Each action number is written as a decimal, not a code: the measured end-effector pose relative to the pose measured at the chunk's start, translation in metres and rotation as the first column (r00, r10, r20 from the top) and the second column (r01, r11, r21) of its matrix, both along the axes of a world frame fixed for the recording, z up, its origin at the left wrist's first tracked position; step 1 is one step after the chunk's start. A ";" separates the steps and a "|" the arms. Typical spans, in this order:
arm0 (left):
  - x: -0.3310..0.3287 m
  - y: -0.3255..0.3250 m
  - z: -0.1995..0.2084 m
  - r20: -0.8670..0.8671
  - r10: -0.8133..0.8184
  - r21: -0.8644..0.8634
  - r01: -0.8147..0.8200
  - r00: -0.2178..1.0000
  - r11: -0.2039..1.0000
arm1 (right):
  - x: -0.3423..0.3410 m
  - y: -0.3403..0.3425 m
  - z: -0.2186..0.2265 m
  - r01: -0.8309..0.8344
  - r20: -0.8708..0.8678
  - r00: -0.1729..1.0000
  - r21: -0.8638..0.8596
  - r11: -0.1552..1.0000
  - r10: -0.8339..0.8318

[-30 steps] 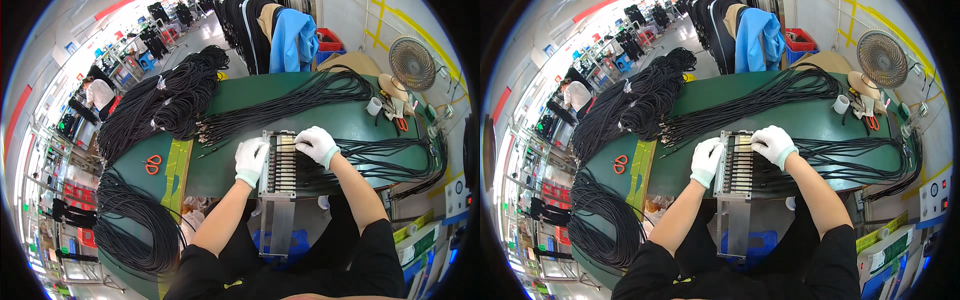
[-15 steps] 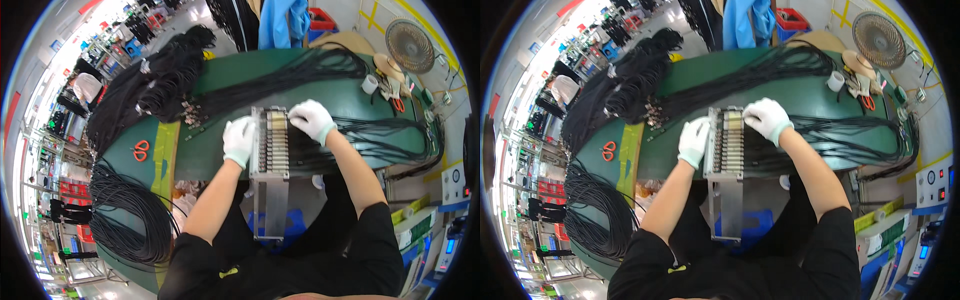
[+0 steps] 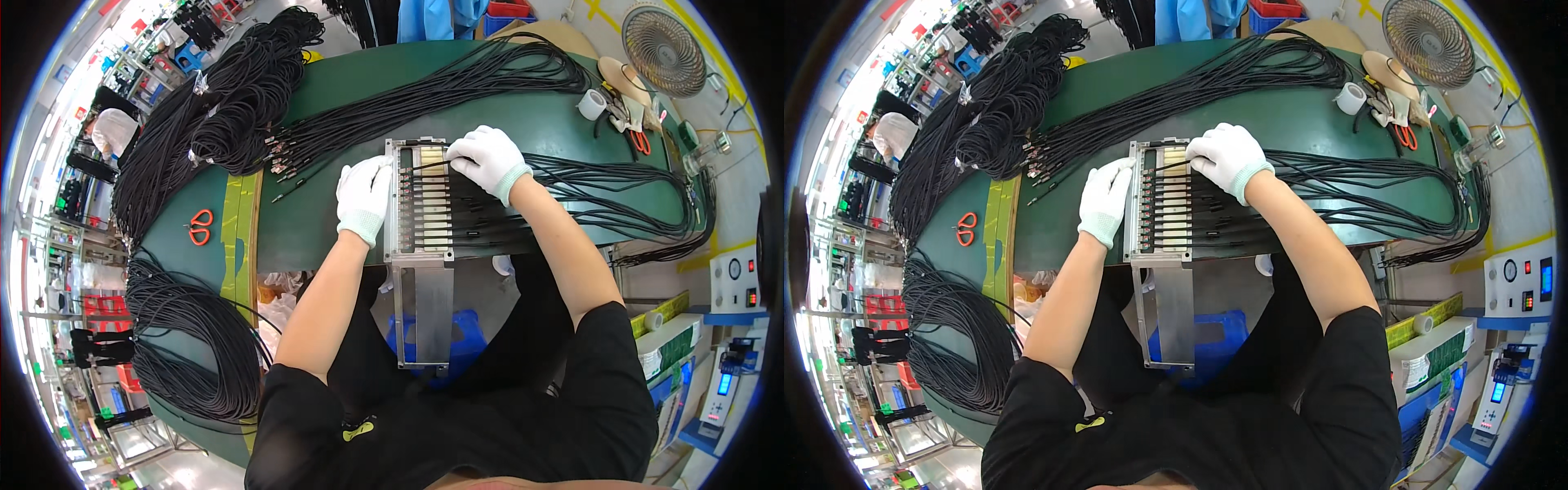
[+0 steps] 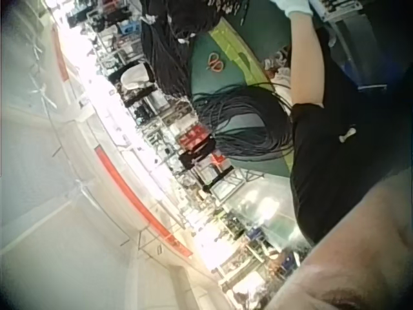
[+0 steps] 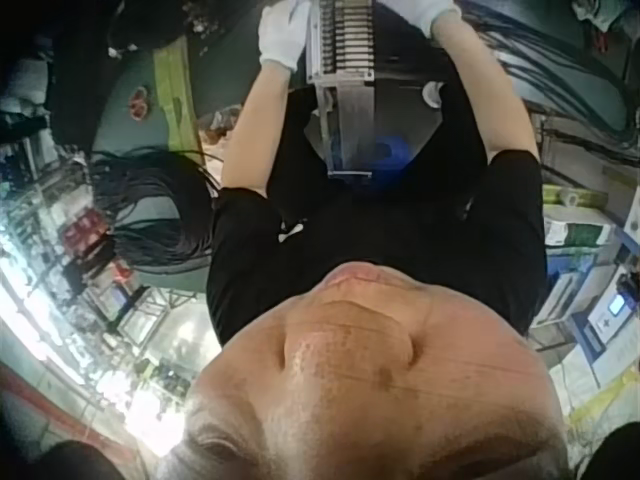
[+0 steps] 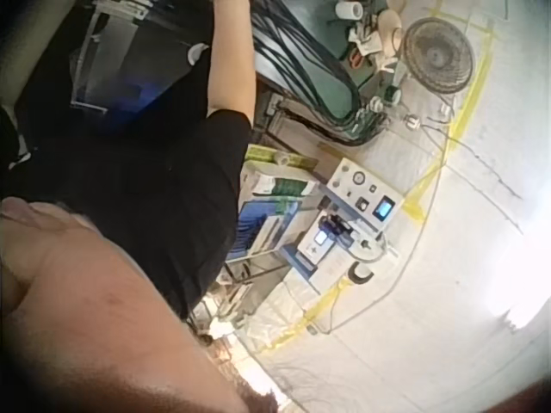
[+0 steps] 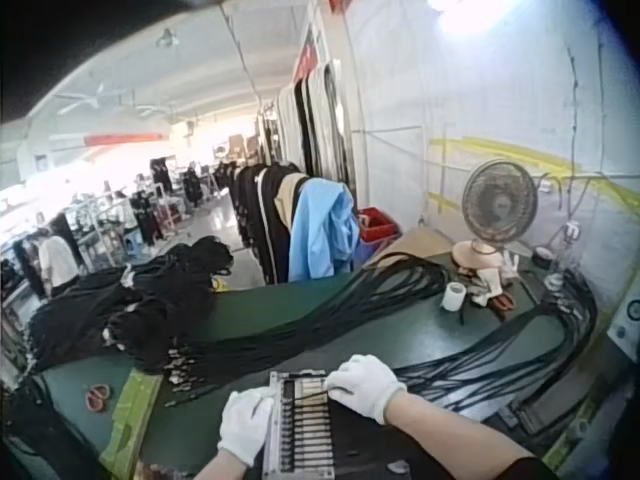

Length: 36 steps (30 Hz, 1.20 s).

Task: The person removes cables from a metal fixture, picks up a bundle of cables, and inserts their connectors into the slots of the fixture by hand. Then, the person takes off and replaces their gloves.

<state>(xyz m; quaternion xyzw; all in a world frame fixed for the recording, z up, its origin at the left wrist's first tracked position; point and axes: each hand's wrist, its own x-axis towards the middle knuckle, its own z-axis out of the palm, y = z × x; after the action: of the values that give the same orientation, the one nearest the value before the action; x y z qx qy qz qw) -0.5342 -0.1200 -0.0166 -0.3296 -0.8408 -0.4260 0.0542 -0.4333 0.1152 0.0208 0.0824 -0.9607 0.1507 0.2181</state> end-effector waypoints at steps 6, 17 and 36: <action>0.001 0.002 0.004 -0.037 -0.074 0.009 0.075 0.997 0.997 | -0.003 -0.008 0.002 -0.006 -0.029 1.000 0.025 1.000 0.007; 0.022 0.021 0.033 -0.364 -0.192 -0.489 -0.011 0.911 0.872 | -0.017 0.016 0.009 0.161 -0.051 0.985 -0.038 0.986 -0.163; 0.018 0.023 0.013 -0.186 -0.075 -0.274 0.022 0.980 0.962 | -0.018 -0.011 0.009 0.028 -0.166 0.985 -0.087 0.996 -0.042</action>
<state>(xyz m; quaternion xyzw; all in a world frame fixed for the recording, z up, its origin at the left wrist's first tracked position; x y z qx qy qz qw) -0.5163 -0.0969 -0.0032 -0.3945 -0.8733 -0.2743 0.0803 -0.4516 0.1044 0.0296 0.0686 -0.9331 0.1799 0.3039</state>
